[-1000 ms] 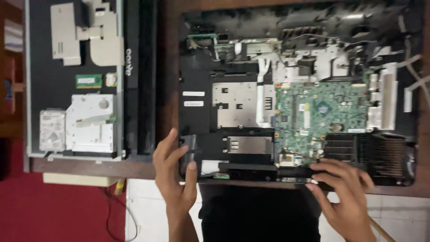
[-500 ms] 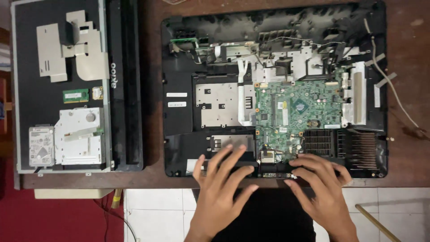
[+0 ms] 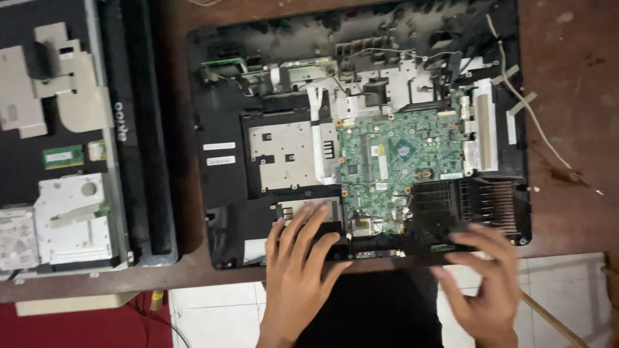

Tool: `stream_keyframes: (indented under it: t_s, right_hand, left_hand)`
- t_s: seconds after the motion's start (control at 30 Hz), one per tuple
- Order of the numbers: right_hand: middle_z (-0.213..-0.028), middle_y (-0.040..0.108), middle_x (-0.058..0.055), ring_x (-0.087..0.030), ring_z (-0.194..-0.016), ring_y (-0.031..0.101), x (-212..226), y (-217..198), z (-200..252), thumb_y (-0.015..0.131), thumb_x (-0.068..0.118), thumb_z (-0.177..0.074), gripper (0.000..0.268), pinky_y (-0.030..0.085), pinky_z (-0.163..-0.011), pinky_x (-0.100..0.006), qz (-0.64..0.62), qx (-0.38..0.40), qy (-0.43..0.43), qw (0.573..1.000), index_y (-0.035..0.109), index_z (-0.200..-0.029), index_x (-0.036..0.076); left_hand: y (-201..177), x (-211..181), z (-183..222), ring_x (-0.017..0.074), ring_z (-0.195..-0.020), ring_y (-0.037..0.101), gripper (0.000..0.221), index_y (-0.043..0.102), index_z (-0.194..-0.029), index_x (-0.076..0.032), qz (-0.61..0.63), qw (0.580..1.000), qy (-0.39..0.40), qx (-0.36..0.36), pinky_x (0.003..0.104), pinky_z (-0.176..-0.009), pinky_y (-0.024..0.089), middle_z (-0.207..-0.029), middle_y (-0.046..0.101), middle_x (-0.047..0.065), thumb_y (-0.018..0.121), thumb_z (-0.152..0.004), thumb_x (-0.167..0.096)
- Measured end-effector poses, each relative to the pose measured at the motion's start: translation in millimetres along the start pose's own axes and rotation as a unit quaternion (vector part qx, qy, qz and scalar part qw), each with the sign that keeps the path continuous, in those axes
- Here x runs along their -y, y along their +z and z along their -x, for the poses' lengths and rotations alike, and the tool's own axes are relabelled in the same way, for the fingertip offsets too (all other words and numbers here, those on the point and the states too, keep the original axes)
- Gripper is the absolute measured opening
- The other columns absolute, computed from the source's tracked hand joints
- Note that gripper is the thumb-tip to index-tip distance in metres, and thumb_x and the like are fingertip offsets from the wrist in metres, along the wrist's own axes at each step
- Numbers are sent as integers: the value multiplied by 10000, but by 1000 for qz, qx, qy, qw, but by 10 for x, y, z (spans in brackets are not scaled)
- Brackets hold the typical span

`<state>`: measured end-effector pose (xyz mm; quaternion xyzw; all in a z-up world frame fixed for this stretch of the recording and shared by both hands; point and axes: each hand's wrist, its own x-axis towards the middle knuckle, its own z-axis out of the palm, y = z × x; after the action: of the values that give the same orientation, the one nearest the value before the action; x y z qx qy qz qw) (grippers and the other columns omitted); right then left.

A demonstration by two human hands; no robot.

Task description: Disassembling and inspecting internal components of a computer motherboard using a screwdriver

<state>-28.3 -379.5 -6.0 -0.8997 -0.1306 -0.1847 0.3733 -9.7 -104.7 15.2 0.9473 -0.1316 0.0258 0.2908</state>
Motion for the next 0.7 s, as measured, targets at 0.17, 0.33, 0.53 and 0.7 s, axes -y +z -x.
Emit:
stream_keyframes:
  t_s: [0.17, 0.33, 0.53, 0.7]
  right_hand:
    - [-1344, 470, -269, -436, -1329, 489, -292, -222, 78, 672, 129, -1011, 227, 428, -1212, -596, 93, -90, 47, 990, 618, -1056, -87]
    - [-1347, 360, -287, -462, -1336, 463, -374, -401, 82, 620, 90, -1092, 242, 374, -1299, -671, 146, -126, 67, 979, 575, -1127, -145]
    - [-1342, 364, -317, -440, -1316, 403, -308, -372, 158, 339, 259, -1188, 468, 346, -1324, -654, 131, -195, 101, 967, 473, -954, -123]
    - [-1543, 246, -113, -317, -1513, 306, -414, -361, 224, 459, -265, -937, 572, 305, -1387, -459, -13, -245, 93, 965, 313, -1334, 120]
  left_hand:
    - [42, 7, -15, 277, -1449, 470, 204, 654, -1106, -204, 0, 1000, 11, -21, 519, -1182, 285, -1522, 535, 30, 651, -992, -373]
    - [44, -50, -62, 283, -1423, 496, 359, 682, -1027, -229, -8, 1000, -6, -25, 534, -1188, 281, -1477, 580, 9, 561, -969, -562]
    - [116, -91, -77, 351, -1349, 577, 253, 540, -821, -129, 14, 991, 0, -133, 551, -1211, 298, -1365, 649, 91, 464, -1056, -185]
    - [188, -130, -131, 360, -1437, 527, 224, 568, -1136, -185, 56, 986, -53, -151, 572, -1233, 330, -1453, 586, 91, 448, -1043, -20]
